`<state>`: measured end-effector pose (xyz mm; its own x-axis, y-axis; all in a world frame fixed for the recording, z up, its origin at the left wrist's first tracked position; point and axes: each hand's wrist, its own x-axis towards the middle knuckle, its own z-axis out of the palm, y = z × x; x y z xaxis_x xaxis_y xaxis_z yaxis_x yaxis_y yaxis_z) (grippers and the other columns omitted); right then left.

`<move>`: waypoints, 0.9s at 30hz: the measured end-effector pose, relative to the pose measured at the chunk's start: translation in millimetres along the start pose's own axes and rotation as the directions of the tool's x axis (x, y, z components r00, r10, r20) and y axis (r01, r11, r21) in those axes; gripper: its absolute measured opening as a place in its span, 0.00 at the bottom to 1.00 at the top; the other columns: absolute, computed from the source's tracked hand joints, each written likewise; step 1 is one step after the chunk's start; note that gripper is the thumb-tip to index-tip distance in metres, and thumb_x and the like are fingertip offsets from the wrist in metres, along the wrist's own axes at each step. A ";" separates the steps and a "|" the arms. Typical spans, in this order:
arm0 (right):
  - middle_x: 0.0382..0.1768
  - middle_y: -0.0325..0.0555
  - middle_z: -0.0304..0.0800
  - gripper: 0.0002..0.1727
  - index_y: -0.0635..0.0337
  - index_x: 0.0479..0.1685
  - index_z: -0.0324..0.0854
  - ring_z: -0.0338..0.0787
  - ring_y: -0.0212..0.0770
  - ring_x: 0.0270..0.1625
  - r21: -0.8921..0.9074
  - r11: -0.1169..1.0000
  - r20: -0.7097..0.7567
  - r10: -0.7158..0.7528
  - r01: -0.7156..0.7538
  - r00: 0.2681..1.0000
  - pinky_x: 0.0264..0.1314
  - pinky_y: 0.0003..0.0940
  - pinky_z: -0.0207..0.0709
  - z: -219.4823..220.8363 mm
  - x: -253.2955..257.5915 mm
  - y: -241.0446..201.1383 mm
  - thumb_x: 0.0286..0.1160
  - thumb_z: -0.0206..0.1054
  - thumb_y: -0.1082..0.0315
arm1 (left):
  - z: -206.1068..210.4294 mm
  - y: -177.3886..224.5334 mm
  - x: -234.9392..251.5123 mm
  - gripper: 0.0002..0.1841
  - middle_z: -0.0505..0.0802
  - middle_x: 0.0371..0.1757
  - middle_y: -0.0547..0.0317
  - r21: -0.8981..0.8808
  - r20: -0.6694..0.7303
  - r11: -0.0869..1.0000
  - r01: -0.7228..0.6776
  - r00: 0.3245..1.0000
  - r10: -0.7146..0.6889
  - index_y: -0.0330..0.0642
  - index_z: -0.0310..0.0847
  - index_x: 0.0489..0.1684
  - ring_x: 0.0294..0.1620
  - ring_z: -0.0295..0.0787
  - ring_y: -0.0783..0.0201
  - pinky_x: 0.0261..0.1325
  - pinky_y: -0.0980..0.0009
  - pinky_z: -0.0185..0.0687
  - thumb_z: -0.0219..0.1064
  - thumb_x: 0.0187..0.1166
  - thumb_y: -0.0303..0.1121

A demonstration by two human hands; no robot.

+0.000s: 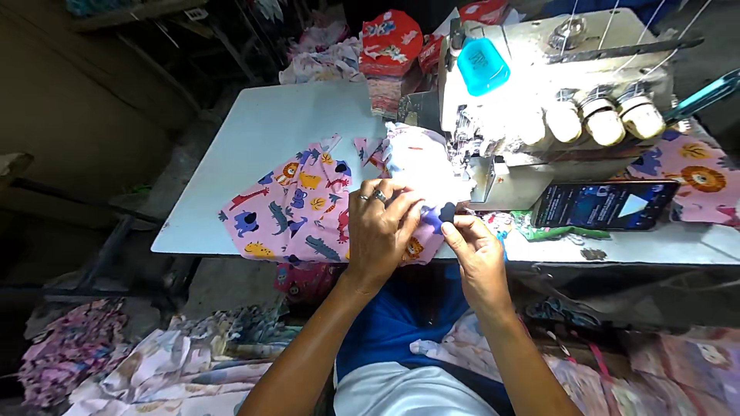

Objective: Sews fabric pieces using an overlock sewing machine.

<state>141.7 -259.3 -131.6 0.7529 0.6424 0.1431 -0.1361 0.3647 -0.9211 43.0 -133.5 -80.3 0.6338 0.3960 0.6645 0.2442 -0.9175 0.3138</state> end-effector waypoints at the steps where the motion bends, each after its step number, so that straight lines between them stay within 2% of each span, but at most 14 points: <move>1: 0.39 0.39 0.92 0.07 0.61 0.47 0.86 0.90 0.28 0.41 0.029 0.999 0.005 0.019 -0.020 1.000 0.50 0.23 0.85 -0.7 -0.3 -1.8 0.74 0.70 0.77 | -4.4 2.3 4.4 0.10 0.93 0.52 0.50 -0.012 0.026 0.999 0.038 0.999 -0.038 0.41 0.94 0.44 0.58 0.84 0.51 0.60 0.54 0.72 0.67 0.82 0.34; 4: 0.38 0.42 0.92 0.10 0.63 0.52 0.84 0.91 0.31 0.41 0.080 0.992 0.005 0.098 -0.099 0.995 0.52 0.28 0.87 0.9 -0.1 -6.6 0.75 0.69 0.78 | -17.2 7.8 18.3 0.11 0.93 0.43 0.53 0.002 0.128 0.998 0.063 0.990 -0.063 0.40 0.91 0.45 0.47 0.87 0.55 0.48 0.58 0.79 0.64 0.85 0.35; 5: 0.39 0.43 0.92 0.11 0.64 0.54 0.84 0.92 0.32 0.41 0.080 0.990 -0.002 0.114 -0.114 0.993 0.53 0.28 0.87 1.6 -0.2 -7.8 0.75 0.68 0.78 | -19.4 9.1 21.0 0.11 0.92 0.45 0.51 0.014 0.167 0.999 0.034 0.985 -0.036 0.39 0.91 0.47 0.49 0.87 0.52 0.49 0.57 0.78 0.65 0.83 0.36; 7: 0.39 0.42 0.92 0.11 0.65 0.56 0.85 0.91 0.30 0.40 0.066 0.991 -0.013 0.121 -0.120 0.993 0.51 0.26 0.87 1.7 -1.0 -9.7 0.77 0.66 0.78 | -19.4 9.2 19.8 0.18 0.91 0.57 0.47 0.073 0.254 0.996 -0.047 0.967 0.027 0.40 0.90 0.57 0.62 0.85 0.47 0.60 0.53 0.80 0.70 0.78 0.42; 8: 0.39 0.41 0.92 0.11 0.66 0.55 0.86 0.90 0.29 0.40 0.054 0.992 -0.012 0.114 -0.113 0.993 0.49 0.25 0.86 1.0 -2.1 -10.9 0.79 0.66 0.77 | -16.5 7.8 15.8 0.22 0.89 0.61 0.46 0.097 0.281 0.992 -0.084 0.958 0.054 0.41 0.89 0.62 0.65 0.82 0.44 0.62 0.51 0.78 0.72 0.74 0.43; 11: 0.37 0.41 0.93 0.08 0.65 0.51 0.88 0.90 0.27 0.36 0.021 0.997 -0.014 0.080 -0.079 0.997 0.42 0.20 0.85 -2.4 -4.7 -13.7 0.80 0.66 0.76 | -6.0 1.9 -1.9 0.25 0.87 0.68 0.43 0.156 0.234 0.975 -0.156 0.965 0.117 0.40 0.86 0.68 0.72 0.80 0.42 0.69 0.49 0.75 0.71 0.70 0.37; 15: 0.38 0.40 0.93 0.09 0.64 0.53 0.88 0.90 0.28 0.37 -0.011 0.995 -0.005 0.101 -0.101 0.995 0.45 0.23 0.86 -3.8 -5.8 -16.0 0.80 0.65 0.75 | 7.5 -7.0 -14.6 0.18 0.89 0.66 0.45 0.165 0.061 0.968 -0.187 0.982 0.179 0.40 0.88 0.62 0.72 0.82 0.45 0.73 0.52 0.73 0.67 0.74 0.27; 18: 0.38 0.40 0.93 0.09 0.65 0.53 0.88 0.91 0.27 0.39 -0.034 0.995 -0.007 0.096 -0.096 0.995 0.46 0.22 0.86 -3.4 -4.8 -16.9 0.80 0.66 0.75 | 2.3 -6.2 -8.3 0.11 0.93 0.61 0.49 0.088 0.026 0.987 -0.131 0.991 0.129 0.42 0.93 0.53 0.67 0.86 0.48 0.69 0.52 0.75 0.67 0.79 0.28; 20: 0.38 0.39 0.93 0.07 0.64 0.49 0.89 0.90 0.26 0.41 -0.098 0.993 -0.015 0.062 -0.064 0.998 0.47 0.21 0.84 -6.1 -3.6 -15.1 0.79 0.67 0.75 | -7.0 -6.3 4.1 0.10 0.95 0.55 0.50 -0.057 0.076 0.998 0.004 0.997 0.001 0.39 0.94 0.44 0.61 0.89 0.51 0.63 0.53 0.79 0.67 0.82 0.32; 22: 0.39 0.37 0.91 0.07 0.62 0.47 0.89 0.88 0.25 0.41 -0.168 0.985 -0.007 0.029 -0.030 1.000 0.48 0.20 0.82 -9.0 -1.5 -12.4 0.79 0.66 0.73 | -16.7 -11.5 26.8 0.12 0.95 0.44 0.53 -0.169 0.184 0.973 0.156 0.975 -0.125 0.37 0.93 0.38 0.49 0.91 0.61 0.55 0.60 0.81 0.66 0.83 0.36; 23: 0.39 0.37 0.91 0.07 0.62 0.48 0.88 0.88 0.24 0.41 -0.185 0.982 -0.007 0.029 -0.030 1.000 0.48 0.20 0.82 -9.8 -0.6 -11.8 0.80 0.66 0.73 | -21.2 -14.3 39.1 0.14 0.93 0.37 0.56 -0.187 0.241 0.961 0.206 0.957 -0.158 0.37 0.91 0.36 0.40 0.88 0.68 0.48 0.67 0.80 0.65 0.85 0.37; 24: 0.38 0.36 0.91 0.07 0.62 0.49 0.87 0.88 0.23 0.40 -0.194 0.980 -0.008 0.031 -0.032 0.999 0.46 0.19 0.82 -10.0 -0.1 -11.6 0.81 0.65 0.72 | -23.8 -15.7 49.0 0.15 0.90 0.32 0.57 -0.175 0.263 0.965 0.196 0.954 -0.146 0.37 0.88 0.36 0.34 0.84 0.69 0.43 0.70 0.76 0.63 0.87 0.38; 25: 0.36 0.35 0.91 0.07 0.61 0.50 0.86 0.88 0.23 0.38 -0.199 0.979 -0.009 0.029 -0.030 1.000 0.44 0.19 0.81 -10.2 -0.1 -11.2 0.82 0.65 0.72 | -25.3 -15.0 54.8 0.15 0.90 0.31 0.55 -0.136 0.255 0.984 0.119 0.963 -0.081 0.36 0.89 0.37 0.34 0.85 0.66 0.42 0.68 0.77 0.62 0.87 0.37; 27: 0.34 0.35 0.91 0.07 0.62 0.52 0.85 0.88 0.22 0.36 -0.222 0.975 0.003 0.001 0.000 1.000 0.42 0.18 0.82 -12.9 -1.5 -9.8 0.83 0.64 0.72 | -26.6 -9.4 50.1 0.13 0.89 0.32 0.46 -0.042 0.262 0.983 -0.178 0.948 0.183 0.32 0.88 0.40 0.35 0.88 0.52 0.42 0.58 0.81 0.60 0.86 0.31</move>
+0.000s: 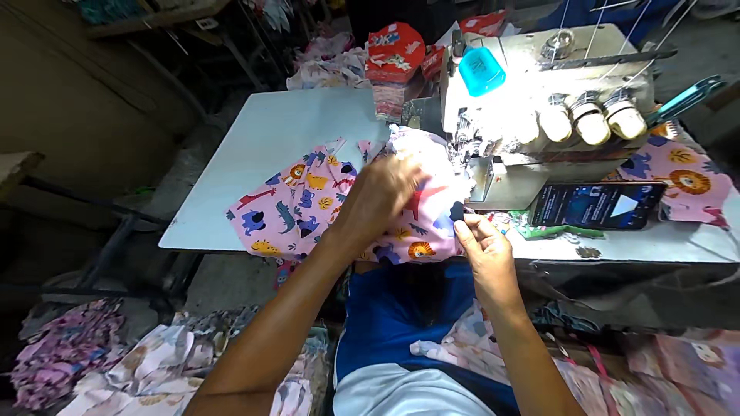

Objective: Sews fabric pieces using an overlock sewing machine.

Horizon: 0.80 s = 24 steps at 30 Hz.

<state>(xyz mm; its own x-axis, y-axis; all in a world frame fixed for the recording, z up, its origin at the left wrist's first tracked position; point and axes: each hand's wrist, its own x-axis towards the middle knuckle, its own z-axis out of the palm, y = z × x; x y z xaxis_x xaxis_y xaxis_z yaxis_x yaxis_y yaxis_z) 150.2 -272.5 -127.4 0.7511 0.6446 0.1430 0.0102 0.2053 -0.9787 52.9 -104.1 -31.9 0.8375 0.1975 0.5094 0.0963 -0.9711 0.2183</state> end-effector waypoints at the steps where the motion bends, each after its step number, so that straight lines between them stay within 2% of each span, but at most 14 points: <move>1: 0.34 0.35 0.91 0.08 0.63 0.52 0.85 0.89 0.22 0.36 -0.012 1.000 0.005 -0.021 0.021 1.000 0.42 0.18 0.83 -1.6 -0.7 0.7 0.83 0.63 0.72 | 1.9 5.7 -7.5 0.11 0.89 0.29 0.46 0.054 0.023 0.989 -0.138 0.990 0.137 0.33 0.90 0.40 0.30 0.88 0.51 0.35 0.58 0.83 0.61 0.84 0.29; 3: 0.36 0.36 0.92 0.09 0.64 0.55 0.84 0.89 0.21 0.37 -0.015 0.999 0.010 -0.042 0.042 0.999 0.44 0.17 0.83 -4.0 -3.3 0.7 0.84 0.62 0.73 | 12.0 14.4 -25.4 0.10 0.89 0.30 0.51 0.080 0.071 0.936 -0.343 0.939 0.338 0.39 0.92 0.45 0.22 0.82 0.58 0.23 0.66 0.74 0.63 0.83 0.30; 5: 0.37 0.36 0.92 0.10 0.66 0.56 0.83 0.89 0.21 0.38 -0.029 0.999 0.008 -0.045 0.045 0.999 0.45 0.16 0.83 -5.6 -6.2 0.7 0.85 0.62 0.72 | 22.4 22.8 -36.0 0.10 0.92 0.35 0.50 0.087 0.058 0.917 -0.389 0.921 0.385 0.40 0.93 0.46 0.21 0.82 0.61 0.21 0.70 0.71 0.64 0.82 0.30; 9: 0.38 0.35 0.92 0.10 0.68 0.54 0.83 0.89 0.18 0.40 -0.088 0.994 0.002 -0.071 0.071 0.997 0.47 0.13 0.81 -7.9 -11.5 -1.0 0.85 0.61 0.72 | 29.3 47.6 -39.9 0.10 0.93 0.35 0.51 0.110 0.000 0.952 -0.285 0.958 0.286 0.39 0.93 0.42 0.21 0.83 0.61 0.20 0.70 0.71 0.64 0.83 0.30; 12: 0.39 0.35 0.94 0.09 0.68 0.53 0.84 0.90 0.16 0.42 -0.122 0.989 -0.020 -0.086 0.083 0.996 0.50 0.12 0.82 -6.9 -11.5 -4.6 0.83 0.62 0.74 | 34.0 55.4 -35.1 0.09 0.89 0.29 0.53 0.127 -0.020 0.971 -0.204 0.978 0.208 0.39 0.93 0.41 0.18 0.79 0.62 0.18 0.71 0.66 0.65 0.81 0.30; 15: 0.38 0.35 0.93 0.06 0.65 0.47 0.86 0.90 0.18 0.40 -0.150 0.981 -0.052 -0.135 0.126 0.989 0.48 0.13 0.84 -2.8 -2.5 -6.0 0.79 0.66 0.74 | 36.4 51.1 -21.3 0.08 0.85 0.23 0.54 0.172 -0.019 0.971 -0.166 0.985 0.172 0.39 0.93 0.42 0.14 0.74 0.62 0.15 0.70 0.61 0.67 0.77 0.28; 17: 0.41 0.39 0.89 0.06 0.65 0.46 0.86 0.91 0.23 0.41 -0.146 0.975 -0.071 -0.178 0.166 0.981 0.48 0.17 0.87 -0.1 6.1 -6.8 0.75 0.68 0.76 | 37.8 47.2 -11.8 0.10 0.82 0.20 0.55 0.215 -0.033 0.968 -0.131 0.989 0.141 0.38 0.94 0.46 0.13 0.72 0.61 0.15 0.70 0.59 0.68 0.75 0.27; 19: 0.41 0.39 0.91 0.06 0.62 0.45 0.85 0.92 0.25 0.40 -0.132 0.977 -0.098 -0.179 0.166 0.979 0.46 0.19 0.89 2.0 11.9 -9.0 0.72 0.71 0.77 | 38.9 46.1 -8.0 0.11 0.84 0.22 0.55 0.254 -0.051 0.963 -0.092 0.993 0.108 0.41 0.94 0.50 0.14 0.71 0.61 0.17 0.70 0.59 0.68 0.76 0.27; 21: 0.39 0.37 0.93 0.09 0.60 0.45 0.83 0.93 0.26 0.38 -0.079 0.985 -0.119 -0.162 0.154 0.980 0.43 0.20 0.90 3.0 14.1 -10.6 0.69 0.73 0.79 | 41.2 46.8 -11.5 0.12 0.90 0.30 0.54 0.268 -0.074 0.961 -0.061 0.994 0.083 0.43 0.94 0.54 0.17 0.74 0.61 0.19 0.69 0.61 0.67 0.78 0.27; 24: 0.41 0.37 0.93 0.15 0.59 0.52 0.81 0.94 0.28 0.39 -0.008 0.991 -0.126 -0.135 0.135 0.983 0.44 0.23 0.90 1.2 12.8 -12.9 0.68 0.73 0.80 | 46.8 44.8 -21.4 0.13 0.93 0.38 0.52 0.283 -0.134 0.959 -0.025 0.989 0.066 0.44 0.93 0.56 0.23 0.78 0.58 0.23 0.67 0.64 0.67 0.78 0.27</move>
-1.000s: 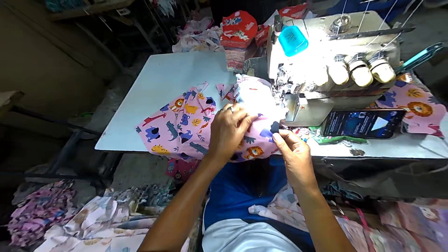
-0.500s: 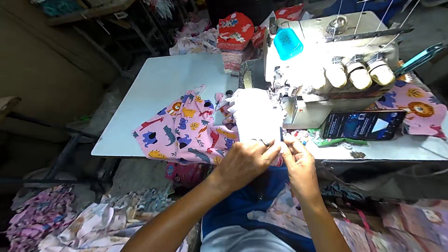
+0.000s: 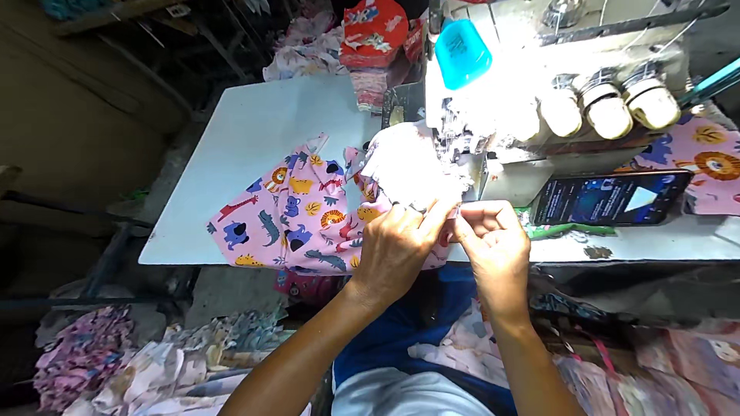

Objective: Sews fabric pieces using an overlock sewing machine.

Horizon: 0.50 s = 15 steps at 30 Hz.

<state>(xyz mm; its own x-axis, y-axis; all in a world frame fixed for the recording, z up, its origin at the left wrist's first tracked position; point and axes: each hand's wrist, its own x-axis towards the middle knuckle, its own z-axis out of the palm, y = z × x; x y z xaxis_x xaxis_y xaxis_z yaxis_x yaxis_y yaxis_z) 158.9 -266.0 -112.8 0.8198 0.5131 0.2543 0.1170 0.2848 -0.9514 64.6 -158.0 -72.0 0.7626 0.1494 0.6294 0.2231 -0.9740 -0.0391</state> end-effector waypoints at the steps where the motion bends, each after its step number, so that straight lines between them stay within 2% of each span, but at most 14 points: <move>1: 0.42 0.38 0.93 0.18 0.59 0.57 0.80 0.94 0.28 0.41 0.006 1.000 0.006 0.009 -0.009 1.000 0.45 0.24 0.91 -1.3 -0.5 -0.7 0.69 0.73 0.80 | 2.0 -0.8 -2.5 0.13 0.93 0.38 0.52 0.003 -0.022 1.000 0.009 1.000 -0.009 0.44 0.93 0.55 0.26 0.81 0.57 0.25 0.67 0.66 0.68 0.78 0.28; 3: 0.42 0.38 0.94 0.20 0.58 0.60 0.78 0.95 0.29 0.41 0.007 0.999 0.013 0.031 -0.031 0.999 0.46 0.25 0.91 -3.1 -1.2 -1.4 0.69 0.73 0.80 | 4.3 -2.4 -4.6 0.12 0.94 0.44 0.51 0.000 -0.041 1.000 0.017 0.999 -0.017 0.44 0.94 0.54 0.40 0.88 0.54 0.37 0.65 0.76 0.68 0.79 0.29; 5: 0.41 0.38 0.94 0.20 0.58 0.60 0.79 0.95 0.30 0.39 0.007 0.999 0.017 0.040 -0.041 0.999 0.43 0.25 0.91 -4.0 -1.4 -2.1 0.69 0.73 0.79 | 7.0 -5.1 -3.7 0.11 0.95 0.46 0.51 -0.020 -0.059 1.000 0.005 0.998 -0.007 0.44 0.95 0.51 0.47 0.88 0.52 0.45 0.63 0.78 0.68 0.78 0.29; 9: 0.37 0.39 0.93 0.18 0.60 0.59 0.79 0.94 0.31 0.33 0.061 0.997 0.026 0.045 -0.047 0.999 0.38 0.26 0.92 -4.4 -1.8 -3.7 0.70 0.72 0.79 | 6.3 -9.6 -1.5 0.08 0.95 0.43 0.53 -0.075 -0.093 0.997 -0.031 0.995 0.024 0.46 0.97 0.45 0.45 0.85 0.54 0.47 0.64 0.75 0.71 0.77 0.30; 15: 0.42 0.42 0.94 0.21 0.61 0.63 0.78 0.96 0.34 0.38 0.079 0.995 0.041 0.061 -0.064 0.997 0.43 0.29 0.93 -5.9 -4.3 -2.6 0.71 0.71 0.80 | -0.2 -9.1 -4.6 0.06 0.95 0.40 0.56 -0.101 -0.086 0.993 -0.063 0.995 0.054 0.46 0.96 0.43 0.43 0.86 0.57 0.45 0.64 0.74 0.72 0.78 0.32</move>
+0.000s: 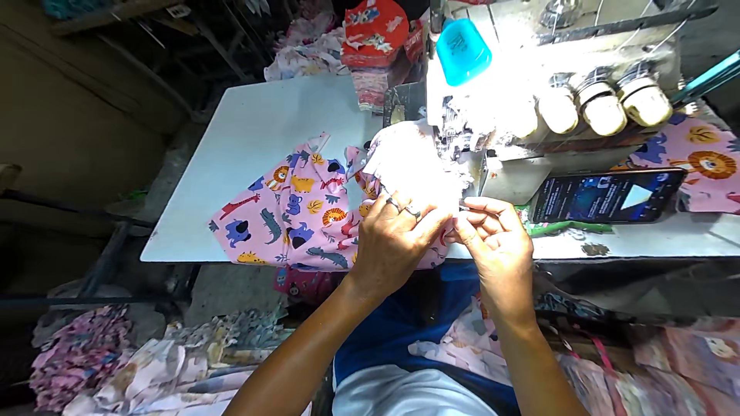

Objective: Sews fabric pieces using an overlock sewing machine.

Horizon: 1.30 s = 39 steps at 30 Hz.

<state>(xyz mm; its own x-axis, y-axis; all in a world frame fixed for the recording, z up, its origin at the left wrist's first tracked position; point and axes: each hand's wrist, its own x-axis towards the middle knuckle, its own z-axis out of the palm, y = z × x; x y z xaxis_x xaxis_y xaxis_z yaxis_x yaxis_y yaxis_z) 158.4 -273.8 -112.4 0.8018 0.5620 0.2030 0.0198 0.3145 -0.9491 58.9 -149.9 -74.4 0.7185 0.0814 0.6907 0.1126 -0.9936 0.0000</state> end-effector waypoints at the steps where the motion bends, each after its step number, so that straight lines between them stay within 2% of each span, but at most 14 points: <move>1: 0.42 0.42 0.94 0.21 0.61 0.63 0.78 0.96 0.34 0.38 -0.001 1.000 0.003 -0.001 0.001 1.000 0.44 0.29 0.93 -0.2 -0.1 0.5 0.70 0.71 0.81 | -0.3 0.6 -0.7 0.06 0.95 0.40 0.56 -0.004 0.005 1.000 -0.003 1.000 0.003 0.47 0.96 0.43 0.42 0.86 0.57 0.44 0.64 0.73 0.72 0.78 0.32; 9: 0.40 0.41 0.94 0.18 0.61 0.61 0.81 0.95 0.33 0.39 -0.040 0.999 0.020 -0.011 0.012 1.000 0.45 0.29 0.92 -2.5 4.7 2.4 0.71 0.71 0.78 | -1.0 -4.7 -8.7 0.08 0.95 0.40 0.56 -0.044 0.045 0.996 -0.079 0.996 0.081 0.52 0.97 0.44 0.41 0.86 0.56 0.42 0.64 0.74 0.71 0.77 0.32; 11: 0.40 0.40 0.93 0.19 0.60 0.60 0.79 0.94 0.31 0.39 -0.041 0.999 0.029 -0.020 0.021 0.999 0.45 0.25 0.90 -2.6 6.5 0.1 0.70 0.73 0.77 | 6.7 -3.7 -10.6 0.09 0.95 0.48 0.56 -0.051 0.000 0.995 -0.085 0.996 0.085 0.54 0.97 0.44 0.49 0.85 0.56 0.51 0.62 0.73 0.73 0.74 0.42; 13: 0.41 0.37 0.92 0.19 0.58 0.60 0.77 0.93 0.28 0.40 -0.080 0.996 0.037 -0.042 0.045 0.998 0.45 0.23 0.89 -2.6 5.7 -3.6 0.70 0.71 0.77 | 21.0 -3.7 -17.2 0.14 0.91 0.62 0.52 -0.045 -0.023 0.994 -0.096 0.995 0.095 0.52 0.91 0.49 0.64 0.81 0.53 0.70 0.56 0.65 0.73 0.73 0.48; 15: 0.40 0.37 0.91 0.15 0.60 0.56 0.78 0.92 0.27 0.38 -0.144 0.984 0.054 -0.098 0.105 0.994 0.43 0.22 0.89 -4.1 2.8 -2.0 0.72 0.70 0.77 | 31.2 -7.2 -27.2 0.12 0.88 0.70 0.50 -0.045 -0.029 0.993 -0.110 0.994 0.109 0.46 0.86 0.56 0.76 0.79 0.51 0.84 0.51 0.58 0.69 0.79 0.35; 17: 0.39 0.39 0.92 0.10 0.63 0.51 0.84 0.92 0.28 0.37 -0.230 0.958 0.068 -0.160 0.171 0.985 0.44 0.22 0.88 -7.8 0.2 2.7 0.72 0.69 0.75 | 29.6 -9.6 -34.7 0.16 0.87 0.75 0.53 -0.039 -0.004 0.994 -0.106 0.994 0.106 0.44 0.85 0.65 0.82 0.76 0.55 0.89 0.51 0.54 0.62 0.83 0.24; 19: 0.41 0.40 0.92 0.10 0.63 0.50 0.90 0.91 0.26 0.40 -0.347 0.909 0.088 -0.213 0.231 0.973 0.46 0.19 0.87 -10.6 2.5 3.1 0.73 0.69 0.73 | 20.2 -9.8 -34.1 0.20 0.88 0.75 0.55 -0.032 0.042 0.995 -0.093 0.995 0.094 0.44 0.85 0.70 0.81 0.78 0.58 0.88 0.55 0.59 0.59 0.83 0.20; 21: 0.44 0.39 0.90 0.11 0.58 0.50 0.93 0.89 0.25 0.44 -0.502 0.809 0.122 -0.283 0.305 0.951 0.48 0.17 0.83 -9.6 11.5 -1.8 0.75 0.68 0.70 | 8.9 -11.0 -24.5 0.20 0.90 0.72 0.55 -0.020 0.107 0.998 -0.053 0.993 0.055 0.43 0.87 0.68 0.76 0.84 0.57 0.80 0.58 0.71 0.59 0.82 0.20; 23: 0.43 0.45 0.88 0.12 0.59 0.52 0.93 0.85 0.33 0.43 -0.649 0.648 0.189 -0.371 0.399 0.909 0.47 0.26 0.78 -5.5 21.6 -9.1 0.77 0.67 0.72 | -2.3 -14.0 -7.3 0.20 0.91 0.69 0.53 -0.015 0.213 1.000 0.004 0.977 -0.001 0.42 0.88 0.67 0.70 0.88 0.53 0.72 0.57 0.79 0.60 0.79 0.19; 25: 0.45 0.52 0.85 0.14 0.60 0.56 0.92 0.86 0.44 0.44 -0.743 0.502 0.258 -0.396 0.443 0.881 0.48 0.35 0.80 -2.2 28.5 -15.6 0.76 0.66 0.76 | -10.8 -19.2 10.6 0.20 0.92 0.68 0.50 -0.013 0.312 0.999 0.051 0.949 -0.045 0.41 0.89 0.66 0.66 0.90 0.50 0.67 0.57 0.81 0.60 0.79 0.18; 27: 0.47 0.54 0.82 0.19 0.56 0.63 0.90 0.85 0.48 0.44 -0.792 0.433 0.273 -0.379 0.431 0.884 0.46 0.38 0.81 -0.1 31.9 -17.2 0.75 0.65 0.79 | -12.4 -26.8 23.5 0.22 0.93 0.65 0.49 -0.006 0.373 0.996 0.092 0.924 -0.083 0.43 0.89 0.67 0.63 0.90 0.47 0.64 0.56 0.82 0.59 0.79 0.17; 29: 0.48 0.55 0.81 0.22 0.54 0.68 0.88 0.85 0.50 0.46 -0.813 0.418 0.266 -0.352 0.405 0.897 0.47 0.41 0.82 -0.3 31.0 -16.1 0.76 0.64 0.80 | -5.8 -37.6 33.1 0.23 0.94 0.62 0.49 0.006 0.373 0.992 0.124 0.920 -0.117 0.46 0.88 0.68 0.63 0.90 0.46 0.64 0.54 0.83 0.57 0.80 0.17; 32: 0.46 0.56 0.83 0.24 0.52 0.73 0.85 0.86 0.52 0.45 -0.821 0.418 0.265 -0.323 0.388 0.909 0.46 0.45 0.82 -2.4 23.6 -9.9 0.78 0.62 0.77 | 2.7 -51.8 46.1 0.24 0.88 0.74 0.58 0.022 0.368 0.980 0.197 0.910 -0.191 0.53 0.86 0.72 0.75 0.84 0.51 0.72 0.53 0.79 0.53 0.86 0.21; 39: 0.46 0.57 0.90 0.23 0.65 0.75 0.80 0.91 0.49 0.45 -0.770 0.472 0.308 -0.316 0.430 0.897 0.50 0.39 0.85 -6.2 0.8 8.5 0.82 0.62 0.70 | 2.0 -51.5 37.5 0.22 0.86 0.77 0.56 0.092 0.319 0.935 0.344 0.879 -0.355 0.53 0.86 0.72 0.80 0.78 0.49 0.73 0.51 0.78 0.54 0.87 0.24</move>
<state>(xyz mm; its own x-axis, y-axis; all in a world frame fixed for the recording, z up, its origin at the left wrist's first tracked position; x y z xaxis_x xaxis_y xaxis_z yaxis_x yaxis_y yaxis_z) 162.9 -275.3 -121.8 0.5294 0.6406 0.5562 0.8139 -0.1985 -0.5461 81.5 -95.5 -49.9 0.8107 0.4487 0.3760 0.4154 -0.8935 0.1705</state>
